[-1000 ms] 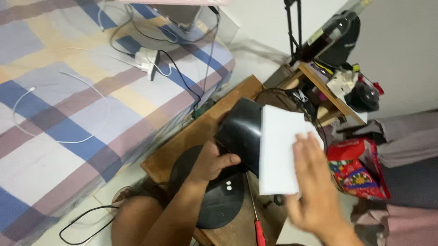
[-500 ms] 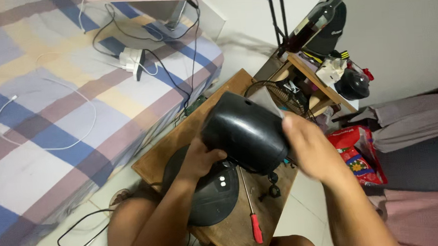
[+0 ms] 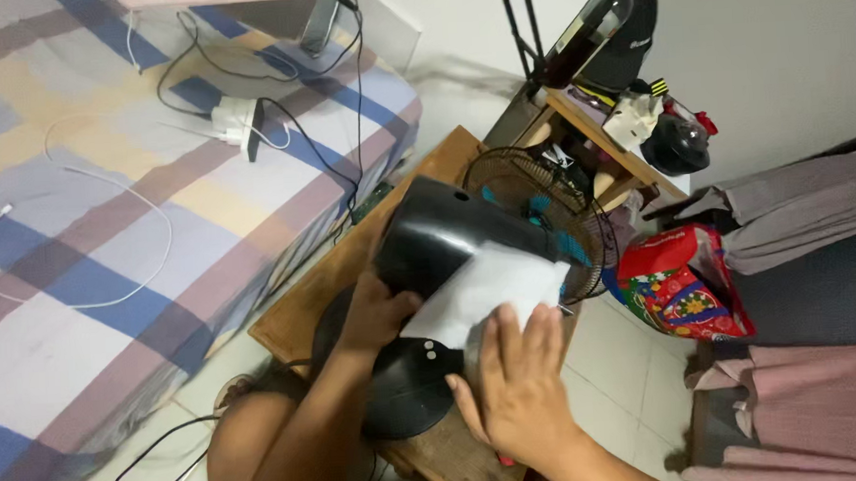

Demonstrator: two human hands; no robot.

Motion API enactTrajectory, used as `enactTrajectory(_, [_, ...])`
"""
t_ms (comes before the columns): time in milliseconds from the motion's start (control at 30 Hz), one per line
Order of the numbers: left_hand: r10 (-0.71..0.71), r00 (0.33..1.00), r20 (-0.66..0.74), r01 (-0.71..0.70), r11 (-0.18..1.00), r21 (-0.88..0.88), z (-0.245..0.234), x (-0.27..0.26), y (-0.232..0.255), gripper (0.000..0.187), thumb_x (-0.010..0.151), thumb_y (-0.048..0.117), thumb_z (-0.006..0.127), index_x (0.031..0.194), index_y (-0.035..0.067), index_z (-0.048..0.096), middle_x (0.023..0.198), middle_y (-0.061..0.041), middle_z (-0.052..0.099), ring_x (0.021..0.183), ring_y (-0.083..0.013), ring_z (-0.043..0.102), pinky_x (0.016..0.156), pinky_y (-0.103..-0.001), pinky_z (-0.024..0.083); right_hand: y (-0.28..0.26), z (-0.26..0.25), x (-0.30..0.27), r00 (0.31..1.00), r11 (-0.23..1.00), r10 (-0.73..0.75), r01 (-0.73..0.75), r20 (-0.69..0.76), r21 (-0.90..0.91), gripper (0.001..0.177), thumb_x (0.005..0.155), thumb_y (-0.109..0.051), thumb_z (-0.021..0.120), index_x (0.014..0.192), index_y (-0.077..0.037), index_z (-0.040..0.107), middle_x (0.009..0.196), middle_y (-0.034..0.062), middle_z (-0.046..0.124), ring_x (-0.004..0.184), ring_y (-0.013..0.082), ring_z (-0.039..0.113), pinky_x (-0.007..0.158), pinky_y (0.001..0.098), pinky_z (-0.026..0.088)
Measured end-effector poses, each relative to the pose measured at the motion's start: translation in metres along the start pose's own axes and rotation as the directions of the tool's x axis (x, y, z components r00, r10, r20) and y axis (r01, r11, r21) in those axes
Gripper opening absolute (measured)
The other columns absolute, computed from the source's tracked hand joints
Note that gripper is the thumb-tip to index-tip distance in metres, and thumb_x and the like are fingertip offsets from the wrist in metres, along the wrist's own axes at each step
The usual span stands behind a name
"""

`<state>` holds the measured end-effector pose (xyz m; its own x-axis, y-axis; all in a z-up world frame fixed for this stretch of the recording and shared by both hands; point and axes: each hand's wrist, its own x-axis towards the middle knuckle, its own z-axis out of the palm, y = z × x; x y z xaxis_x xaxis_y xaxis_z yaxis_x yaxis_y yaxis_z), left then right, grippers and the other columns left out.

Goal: The person assembles a small black desk fan by using a red screwdriver to tighten screws on the base and motor housing. They then wipe the fan housing with a white cloth and attach the rear cover, securing it with a screw.

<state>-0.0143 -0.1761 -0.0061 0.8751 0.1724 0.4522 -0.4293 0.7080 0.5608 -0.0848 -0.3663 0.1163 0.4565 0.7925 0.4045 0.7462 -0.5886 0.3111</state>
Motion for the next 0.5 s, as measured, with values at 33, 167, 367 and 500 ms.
enactTrajectory(33, [0.047, 0.999, 0.020, -0.047, 0.999, -0.023, 0.004, 0.003, 0.004, 0.087, 0.080, 0.029, 0.090, 0.150, -0.003, 0.047, 0.141, -0.010, 0.061, 0.132, -0.0222, 0.056, 0.116, -0.038, 0.042, 0.004, 0.011, -0.006, 1.000, 0.999, -0.027, 0.027, -0.004, -0.023, 0.078, 0.091, -0.040, 0.069, 0.137, 0.017, 0.041, 0.146, 0.0398, 0.028, 0.127, 0.0679, 0.032, 0.109, 0.0791, 0.019])
enactTrajectory(167, [0.048, 0.999, 0.019, -0.047, 0.999, -0.010, 0.011, 0.008, 0.015, 0.096, 0.081, 0.039, 0.090, 0.153, -0.001, 0.041, 0.142, -0.011, 0.060, 0.135, -0.0231, 0.055, 0.117, -0.038, 0.042, 0.016, 0.038, -0.020, 0.992, 0.992, -0.128, 0.128, 0.020, 0.020, 0.059, 0.091, -0.032, 0.073, 0.131, 0.008, 0.055, 0.135, 0.0259, 0.050, 0.116, 0.0442, 0.054, 0.104, 0.0653, 0.034])
enactTrajectory(367, [0.074, 0.997, 0.036, -0.076, 0.996, 0.049, 0.015, 0.009, 0.022, 0.098, 0.081, 0.046, 0.089, 0.155, 0.000, 0.042, 0.147, -0.009, 0.058, 0.139, -0.0216, 0.052, 0.120, -0.038, 0.039, 0.026, 0.017, -0.021, 0.987, 0.980, -0.104, 0.122, -0.118, 0.155, 0.046, 0.085, -0.024, 0.081, 0.124, -0.004, 0.068, 0.120, 0.0086, 0.069, 0.098, 0.0222, 0.057, 0.084, 0.0402, 0.038])
enactTrajectory(500, [0.050, 0.998, 0.049, -0.050, 0.999, 0.012, 0.008, 0.011, 0.014, 0.097, 0.081, 0.043, 0.089, 0.154, 0.000, 0.043, 0.146, -0.009, 0.058, 0.138, -0.0229, 0.053, 0.119, -0.039, 0.040, 0.033, 0.001, 0.005, 0.953, 0.990, -0.097, 0.122, -0.287, 0.072, 0.042, 0.078, -0.030, 0.088, 0.114, -0.018, 0.071, 0.100, -0.0020, 0.062, 0.096, 0.0193, 0.055, 0.082, 0.0379, 0.033])
